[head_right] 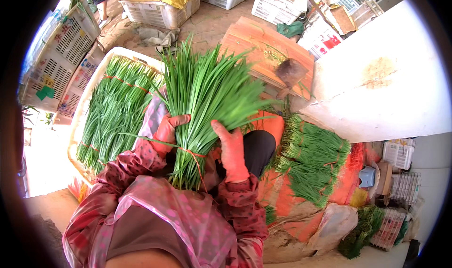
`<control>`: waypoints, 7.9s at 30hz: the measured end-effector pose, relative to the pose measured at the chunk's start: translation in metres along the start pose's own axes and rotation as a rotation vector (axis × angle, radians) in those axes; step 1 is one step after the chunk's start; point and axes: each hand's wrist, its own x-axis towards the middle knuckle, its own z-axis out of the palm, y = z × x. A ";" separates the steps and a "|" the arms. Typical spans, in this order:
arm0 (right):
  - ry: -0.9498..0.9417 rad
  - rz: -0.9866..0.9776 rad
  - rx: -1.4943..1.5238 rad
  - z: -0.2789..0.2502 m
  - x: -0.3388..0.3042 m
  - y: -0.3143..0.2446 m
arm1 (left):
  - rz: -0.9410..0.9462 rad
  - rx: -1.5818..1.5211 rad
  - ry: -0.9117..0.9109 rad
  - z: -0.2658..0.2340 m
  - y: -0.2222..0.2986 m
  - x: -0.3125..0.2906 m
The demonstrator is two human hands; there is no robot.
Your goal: The person trims the ends of bundled green onions using a large knife on a wooden block and then places the trimmed bundles into a plastic crate.
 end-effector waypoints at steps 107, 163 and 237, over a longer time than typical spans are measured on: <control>0.001 0.003 -0.345 -0.070 -0.018 -0.006 | -0.014 0.152 -0.153 0.028 -0.010 0.015; 0.075 0.183 -0.679 0.015 -0.017 -0.026 | 0.020 0.212 -0.143 0.013 -0.014 0.007; 0.040 -0.980 -1.252 0.024 -0.034 0.029 | 0.223 0.355 -0.086 -0.007 -0.019 0.003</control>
